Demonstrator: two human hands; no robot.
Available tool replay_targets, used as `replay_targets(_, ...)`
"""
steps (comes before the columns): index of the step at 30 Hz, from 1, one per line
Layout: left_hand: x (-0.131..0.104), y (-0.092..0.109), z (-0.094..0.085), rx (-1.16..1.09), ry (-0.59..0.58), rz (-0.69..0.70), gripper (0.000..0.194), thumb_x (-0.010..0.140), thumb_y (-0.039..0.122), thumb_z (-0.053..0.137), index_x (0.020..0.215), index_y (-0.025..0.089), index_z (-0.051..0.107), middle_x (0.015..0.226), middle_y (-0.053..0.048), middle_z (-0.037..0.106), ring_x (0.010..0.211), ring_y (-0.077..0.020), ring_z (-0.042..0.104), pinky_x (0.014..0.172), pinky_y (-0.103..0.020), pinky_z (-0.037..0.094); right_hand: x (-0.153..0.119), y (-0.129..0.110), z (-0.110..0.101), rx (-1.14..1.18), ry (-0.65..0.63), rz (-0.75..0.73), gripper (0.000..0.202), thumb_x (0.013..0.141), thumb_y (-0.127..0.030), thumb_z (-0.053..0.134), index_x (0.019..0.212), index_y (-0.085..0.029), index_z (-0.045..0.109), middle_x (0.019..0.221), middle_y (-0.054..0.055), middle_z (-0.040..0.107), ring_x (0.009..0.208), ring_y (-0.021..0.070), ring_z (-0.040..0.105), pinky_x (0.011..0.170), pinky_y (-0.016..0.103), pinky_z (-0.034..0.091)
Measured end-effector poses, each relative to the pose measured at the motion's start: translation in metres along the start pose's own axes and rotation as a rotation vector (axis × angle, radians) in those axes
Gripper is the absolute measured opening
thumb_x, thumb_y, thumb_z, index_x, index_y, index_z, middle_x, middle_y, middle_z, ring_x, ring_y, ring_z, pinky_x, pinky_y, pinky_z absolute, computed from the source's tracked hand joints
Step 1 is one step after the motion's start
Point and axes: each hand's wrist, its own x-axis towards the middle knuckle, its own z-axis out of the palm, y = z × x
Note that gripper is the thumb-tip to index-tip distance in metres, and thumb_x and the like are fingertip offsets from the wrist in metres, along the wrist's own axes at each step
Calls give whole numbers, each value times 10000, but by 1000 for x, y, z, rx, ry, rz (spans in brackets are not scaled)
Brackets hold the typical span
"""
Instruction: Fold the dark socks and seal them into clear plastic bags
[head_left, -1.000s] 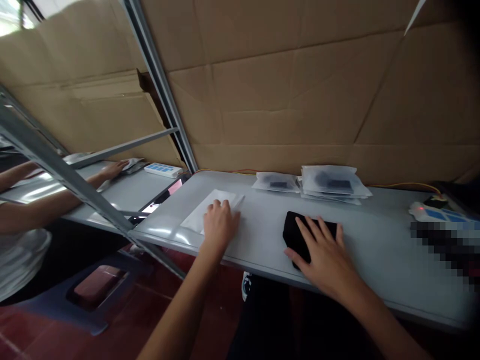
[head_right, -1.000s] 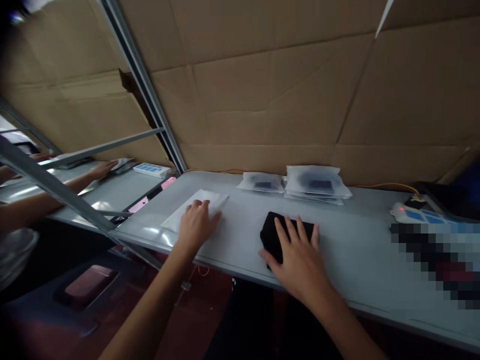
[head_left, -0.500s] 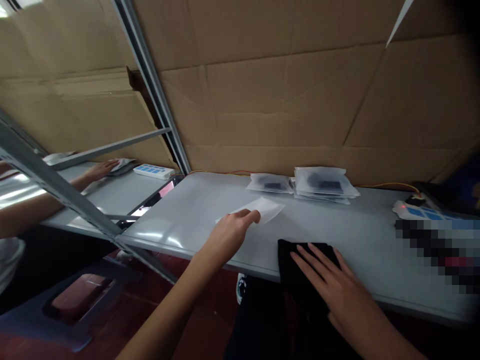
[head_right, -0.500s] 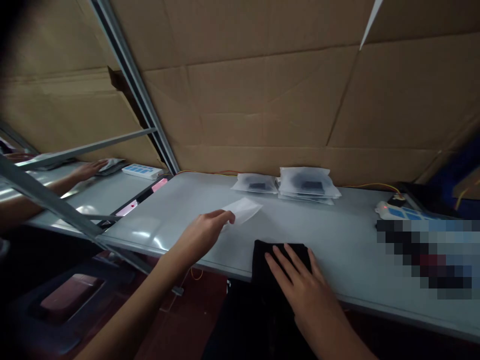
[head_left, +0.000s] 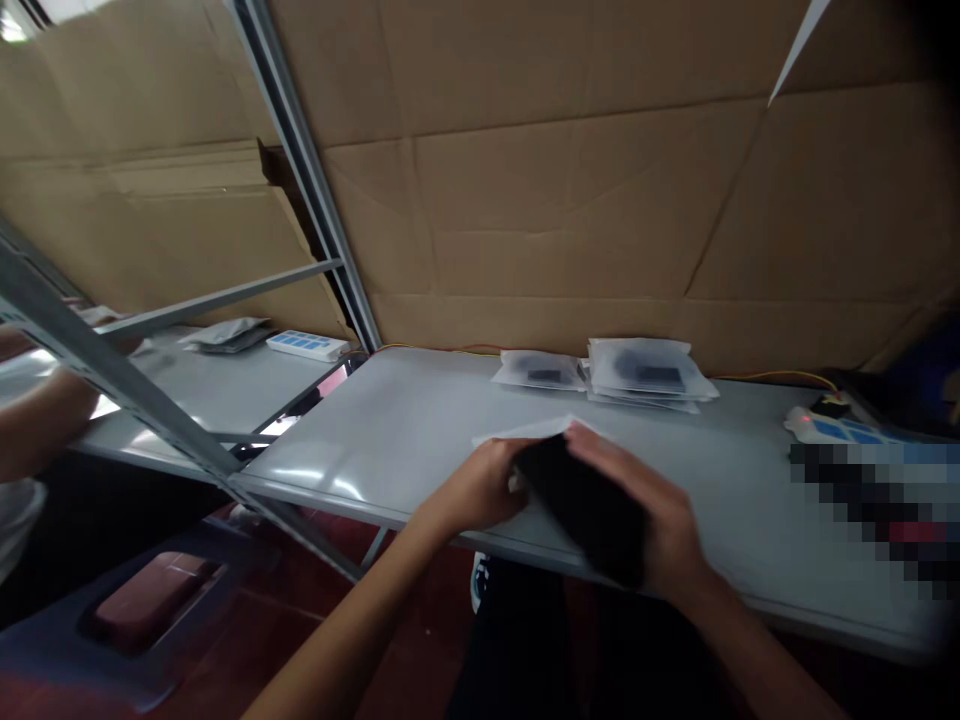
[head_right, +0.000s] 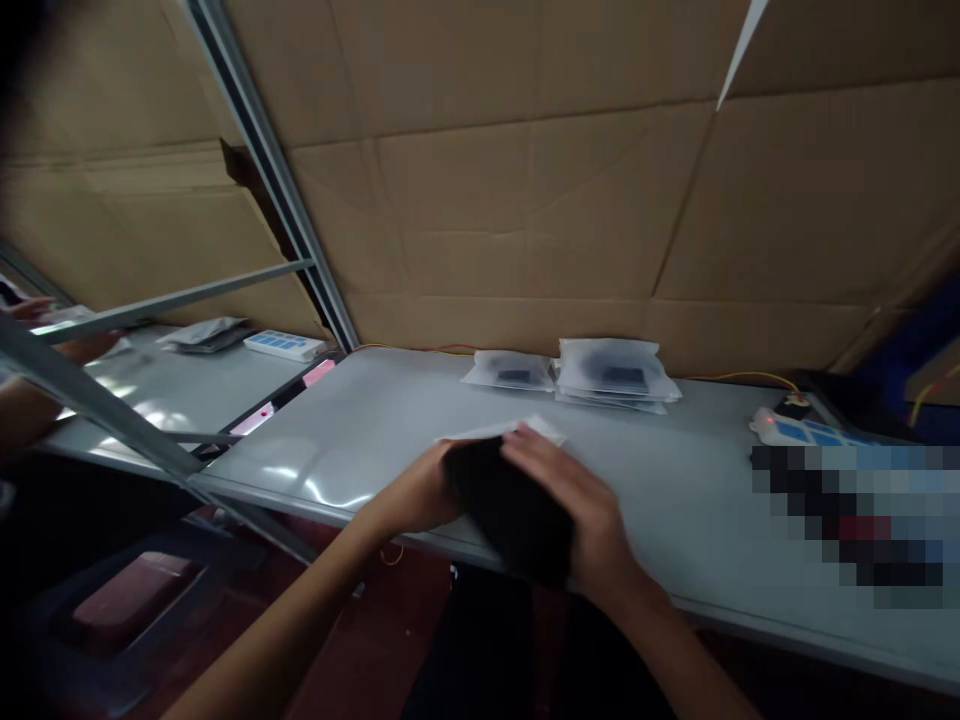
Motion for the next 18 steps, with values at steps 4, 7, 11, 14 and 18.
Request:
replay_targets(4,-6,-13,2,-188,14,55,756,785,67,654,1518,231,567,1488,-95,649,1316,-297,663,1101,-458,570,9,15,21,-201,-299,-280,475,1066,-109,437,1485,-247,614,1538,103,605,1498,265,493,1217,511,471)
replay_targets(7,-10,-20,4,-193,84,53,810,770,14,619,1543,247,545,1539,-90,603,1391,-297,612,1182,-500,513,18,27,23,-420,-378,-330,554,1024,-35,449,1540,-211,547,1576,140,556,1509,299,470,1186,506,507)
replay_targets(11,-6,-22,-2,-134,168,69,859,742,-61,531,1533,273,559,1572,-63,568,1447,-278,561,1238,-533,458,33,24,34,-666,-385,-285,650,969,-8,466,1580,-228,499,1561,153,563,1386,376,579,954,493,662)
replay_targets(14,0,-23,-7,-84,202,53,917,699,-101,420,1520,278,572,1563,-34,577,1460,-240,550,1254,-532,446,44,18,54,-794,-381,-151,714,932,14,457,1606,-219,463,1541,197,566,1120,364,720,750,471,695)
replay_targets(18,3,-29,-4,50,284,46,972,654,-120,355,1535,239,553,1574,-53,566,1476,-222,532,1266,-534,432,61,22,70,-771,-392,-88,615,933,-3,497,1535,-126,529,1460,265,603,1144,387,706,907,564,644)
